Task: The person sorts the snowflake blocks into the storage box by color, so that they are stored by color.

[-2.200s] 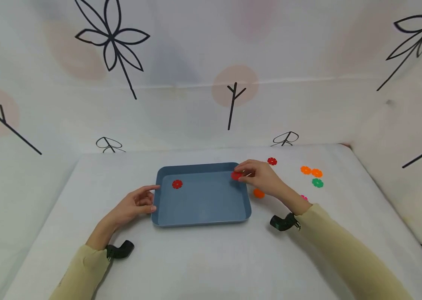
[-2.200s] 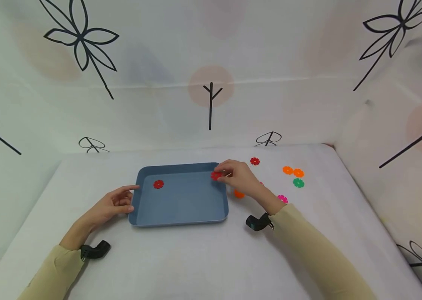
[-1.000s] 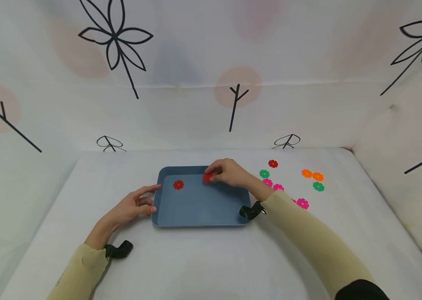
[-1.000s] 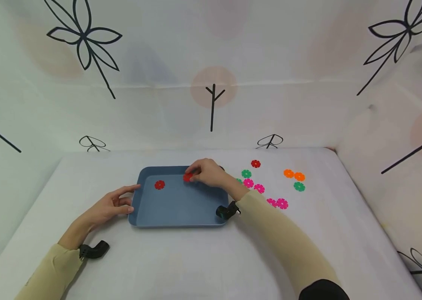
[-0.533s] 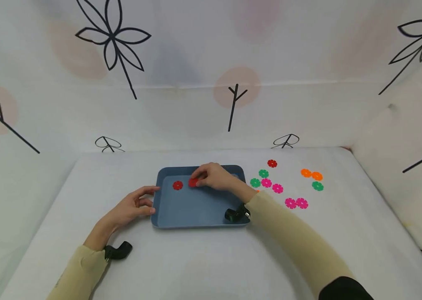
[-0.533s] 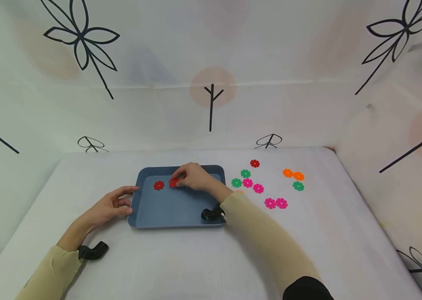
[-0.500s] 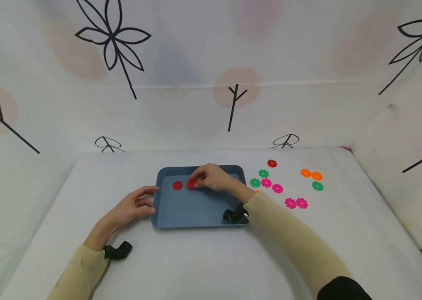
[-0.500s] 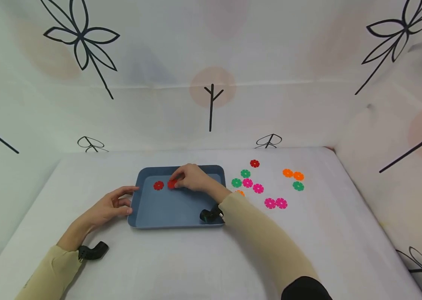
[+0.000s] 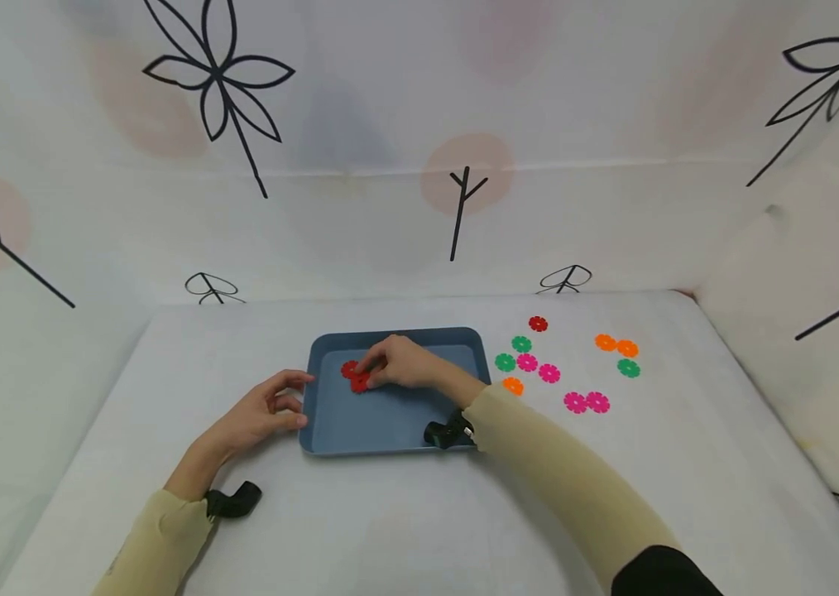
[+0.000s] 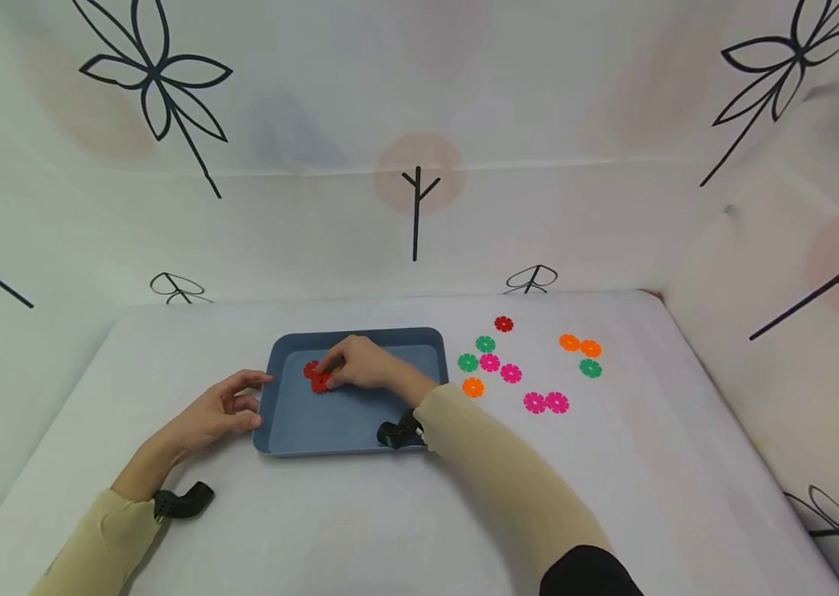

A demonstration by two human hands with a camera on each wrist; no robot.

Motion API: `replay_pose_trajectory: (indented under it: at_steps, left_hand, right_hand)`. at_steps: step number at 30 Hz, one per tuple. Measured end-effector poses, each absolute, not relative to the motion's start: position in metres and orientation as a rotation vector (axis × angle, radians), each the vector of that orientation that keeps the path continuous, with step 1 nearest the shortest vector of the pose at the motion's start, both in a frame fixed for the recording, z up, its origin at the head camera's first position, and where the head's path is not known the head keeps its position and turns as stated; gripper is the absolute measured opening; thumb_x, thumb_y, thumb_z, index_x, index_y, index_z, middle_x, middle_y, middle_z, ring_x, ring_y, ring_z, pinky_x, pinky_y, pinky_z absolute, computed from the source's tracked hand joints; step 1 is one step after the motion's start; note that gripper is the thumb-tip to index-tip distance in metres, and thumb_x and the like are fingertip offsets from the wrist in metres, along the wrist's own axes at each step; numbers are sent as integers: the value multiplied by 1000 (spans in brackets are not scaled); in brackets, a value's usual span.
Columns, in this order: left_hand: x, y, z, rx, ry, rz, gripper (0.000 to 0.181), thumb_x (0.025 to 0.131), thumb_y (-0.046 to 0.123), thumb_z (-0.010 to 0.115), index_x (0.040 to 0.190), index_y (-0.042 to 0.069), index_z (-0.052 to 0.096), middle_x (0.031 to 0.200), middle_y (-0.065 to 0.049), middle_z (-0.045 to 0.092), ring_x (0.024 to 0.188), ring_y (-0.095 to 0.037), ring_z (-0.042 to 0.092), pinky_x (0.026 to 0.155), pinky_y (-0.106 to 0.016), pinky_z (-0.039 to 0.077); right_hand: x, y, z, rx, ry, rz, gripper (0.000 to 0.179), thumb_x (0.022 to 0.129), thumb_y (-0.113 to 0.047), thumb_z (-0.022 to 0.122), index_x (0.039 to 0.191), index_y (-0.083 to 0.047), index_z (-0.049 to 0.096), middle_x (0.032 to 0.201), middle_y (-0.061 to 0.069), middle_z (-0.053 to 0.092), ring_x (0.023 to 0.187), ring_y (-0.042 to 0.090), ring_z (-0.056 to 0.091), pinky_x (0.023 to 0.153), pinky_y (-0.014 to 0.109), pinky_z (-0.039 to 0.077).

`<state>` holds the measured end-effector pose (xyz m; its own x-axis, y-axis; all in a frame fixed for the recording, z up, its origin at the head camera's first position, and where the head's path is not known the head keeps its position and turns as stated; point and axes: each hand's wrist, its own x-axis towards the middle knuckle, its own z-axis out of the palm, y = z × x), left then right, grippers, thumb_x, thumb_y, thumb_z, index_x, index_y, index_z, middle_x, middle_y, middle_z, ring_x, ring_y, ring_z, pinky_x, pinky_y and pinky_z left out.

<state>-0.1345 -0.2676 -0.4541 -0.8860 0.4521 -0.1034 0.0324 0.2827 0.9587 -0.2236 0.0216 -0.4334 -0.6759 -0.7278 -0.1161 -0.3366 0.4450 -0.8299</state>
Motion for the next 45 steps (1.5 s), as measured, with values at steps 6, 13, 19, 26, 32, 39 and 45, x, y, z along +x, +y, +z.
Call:
replay_pose_trajectory:
  at_steps: [6, 13, 19, 26, 32, 39, 45]
  left_hand:
    - [-135, -268, -455, 427, 2202, 1633, 64, 87, 6, 76, 143, 0, 44, 132, -25, 42, 95, -19, 66, 87, -22, 46]
    - [-135, -269, -455, 456, 2198, 1639, 65, 88, 4, 75, 144, -1, 43, 129, -25, 42, 95, -18, 66, 86, -22, 46]
    - [-134, -269, -454, 454, 2190, 1643, 66, 88, 5, 75, 144, -2, 42, 129, -25, 42, 95, -18, 66, 86, -22, 47]
    - [-133, -270, -455, 452, 2201, 1630, 65, 89, 7, 75, 145, 0, 42, 130, -25, 42, 95, -19, 66, 87, -22, 46]
    - [-134, -269, -454, 460, 2210, 1626, 65, 88, 6, 75, 144, 0, 42, 130, -24, 43, 95, -19, 66, 88, -22, 45]
    - [-135, -268, -452, 461, 2210, 1623, 65, 88, 6, 75, 145, 0, 42, 129, -24, 44, 95, -19, 66, 88, -21, 45]
    - [-133, -267, -453, 448, 2207, 1628, 65, 88, 6, 75, 144, 0, 43, 128, -24, 44, 94, -18, 66, 89, -21, 44]
  right_hand:
    - [-221, 15, -436, -923, 2182, -1161, 25, 88, -5, 75, 113, -8, 75, 105, 3, 70, 86, 12, 64, 76, 25, 51]
    - [-222, 14, -445, -873, 2139, -1253, 26, 86, -3, 77, 111, -8, 76, 94, 0, 72, 81, 13, 64, 74, 26, 49]
    - [-224, 14, -450, -882, 2109, -1293, 25, 85, 0, 76, 109, -5, 76, 96, 2, 72, 82, 13, 65, 74, 26, 51]
    - [-224, 15, -451, -932, 2115, -1294, 24, 85, 0, 77, 108, -7, 77, 91, -1, 72, 80, 14, 64, 73, 25, 50]
    - [-224, 16, -449, -955, 2103, -1277, 23, 85, -2, 77, 107, -7, 77, 92, -1, 72, 80, 14, 64, 72, 26, 50]
    - [-225, 16, -448, -969, 2117, -1258, 23, 85, -3, 78, 107, -8, 78, 95, -1, 72, 80, 13, 63, 71, 25, 50]
    - [-224, 17, -448, -953, 2126, -1276, 23, 85, -3, 77, 108, -8, 78, 97, -1, 72, 81, 12, 62, 72, 25, 50]
